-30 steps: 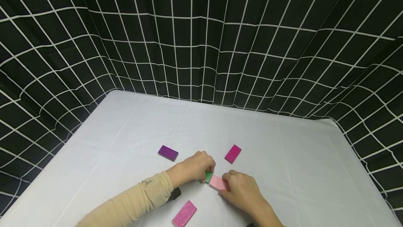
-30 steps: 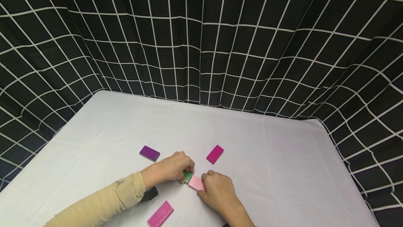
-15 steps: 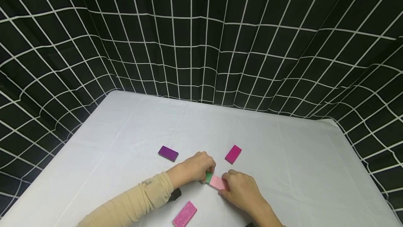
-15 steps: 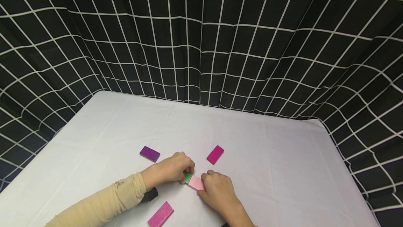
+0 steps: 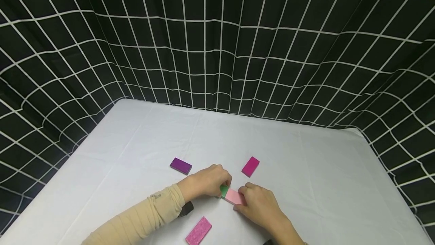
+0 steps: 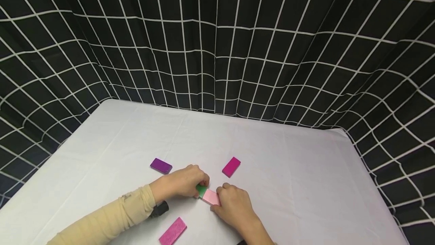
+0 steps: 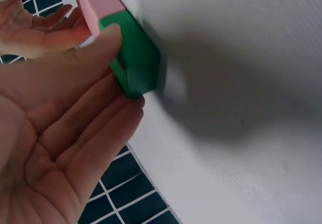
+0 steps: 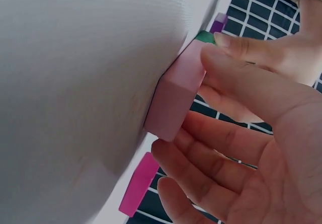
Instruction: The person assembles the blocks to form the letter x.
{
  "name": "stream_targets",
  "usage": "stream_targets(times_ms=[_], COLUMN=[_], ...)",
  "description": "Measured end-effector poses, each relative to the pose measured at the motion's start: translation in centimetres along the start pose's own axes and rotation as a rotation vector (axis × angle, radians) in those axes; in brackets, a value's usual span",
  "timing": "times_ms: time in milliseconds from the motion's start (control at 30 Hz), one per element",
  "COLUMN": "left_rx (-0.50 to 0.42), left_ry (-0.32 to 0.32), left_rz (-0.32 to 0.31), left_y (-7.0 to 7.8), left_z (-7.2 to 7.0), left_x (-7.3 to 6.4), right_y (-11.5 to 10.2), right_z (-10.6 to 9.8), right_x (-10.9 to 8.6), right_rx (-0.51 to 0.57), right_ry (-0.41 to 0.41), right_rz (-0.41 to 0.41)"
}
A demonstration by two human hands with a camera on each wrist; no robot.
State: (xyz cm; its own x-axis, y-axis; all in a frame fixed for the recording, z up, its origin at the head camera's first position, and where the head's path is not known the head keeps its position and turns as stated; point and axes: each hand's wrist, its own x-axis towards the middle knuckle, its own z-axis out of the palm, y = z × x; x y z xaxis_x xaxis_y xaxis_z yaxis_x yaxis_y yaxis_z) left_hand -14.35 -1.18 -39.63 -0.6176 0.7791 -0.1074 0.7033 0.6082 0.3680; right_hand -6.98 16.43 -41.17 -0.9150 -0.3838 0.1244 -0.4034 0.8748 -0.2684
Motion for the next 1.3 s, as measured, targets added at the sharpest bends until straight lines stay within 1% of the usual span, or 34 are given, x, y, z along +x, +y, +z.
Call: stream_targets(times_ms=[167,267,467,633,700,800,867,933,967,1033,1133,1200,1233,1300], left_rx=[-0.025,-0.043,-0.061,-0.072,-0.089,-0.123,-0.150,-0.188,-0.213,-0.290,-0.422,-0.481,-0.493,-0.481], left_ry=[-0.043,-0.063,-0.073,-0.064,-0.064,-0.052,-0.022,0.028,0.056,0.111,0.175,0.193,0.196,0.186], left_rz=[0.022,0.018,0.015,0.031,0.038,0.024,0.009,-0.016,-0.028,-0.049,-0.094,-0.135,-0.163,-0.218], left_y=[-0.8,-1.3,-1.8,-2.0,-2.1,-2.3,-2.4,-2.4,-2.4,-2.2,-1.6,-1.0,-0.7,0.0], left_z=[0.0,0.0,0.0,0.1,0.1,-0.1,-0.5,-0.9,-1.0,-1.1,-0.6,-0.1,0.3,0.9], left_x=[-0.1,-0.2,-0.4,-0.6,-0.6,-0.9,-1.3,-1.9,-2.4,-3.4,-5.3,-6.5,-7.1,-8.0], right_y=[0.0,0.0,0.3,0.5,0.5,0.5,0.6,0.8,1.0,1.4,2.1,2.5,2.6,2.7], right_z=[0.1,0.0,-0.3,-0.4,-0.5,-0.7,-0.9,-1.3,-1.6,-2.2,-3.1,-3.4,-3.5,-3.5], right_x=[0.0,-0.1,-0.1,-0.1,-0.1,-0.1,-0.1,0.1,0.2,0.5,1.1,1.7,2.0,2.5], right_rx=[0.004,0.014,0.013,0.004,0.010,0.018,0.020,0.030,0.044,0.081,0.159,0.190,0.202,0.227], right_ry=[0.000,-0.004,-0.001,0.002,-0.002,-0.011,-0.019,-0.032,-0.038,-0.054,-0.086,-0.097,-0.108,-0.131], right_rz=[0.003,0.007,0.003,0.008,0.014,0.021,0.021,0.015,0.002,-0.045,-0.154,-0.245,-0.283,-0.348])
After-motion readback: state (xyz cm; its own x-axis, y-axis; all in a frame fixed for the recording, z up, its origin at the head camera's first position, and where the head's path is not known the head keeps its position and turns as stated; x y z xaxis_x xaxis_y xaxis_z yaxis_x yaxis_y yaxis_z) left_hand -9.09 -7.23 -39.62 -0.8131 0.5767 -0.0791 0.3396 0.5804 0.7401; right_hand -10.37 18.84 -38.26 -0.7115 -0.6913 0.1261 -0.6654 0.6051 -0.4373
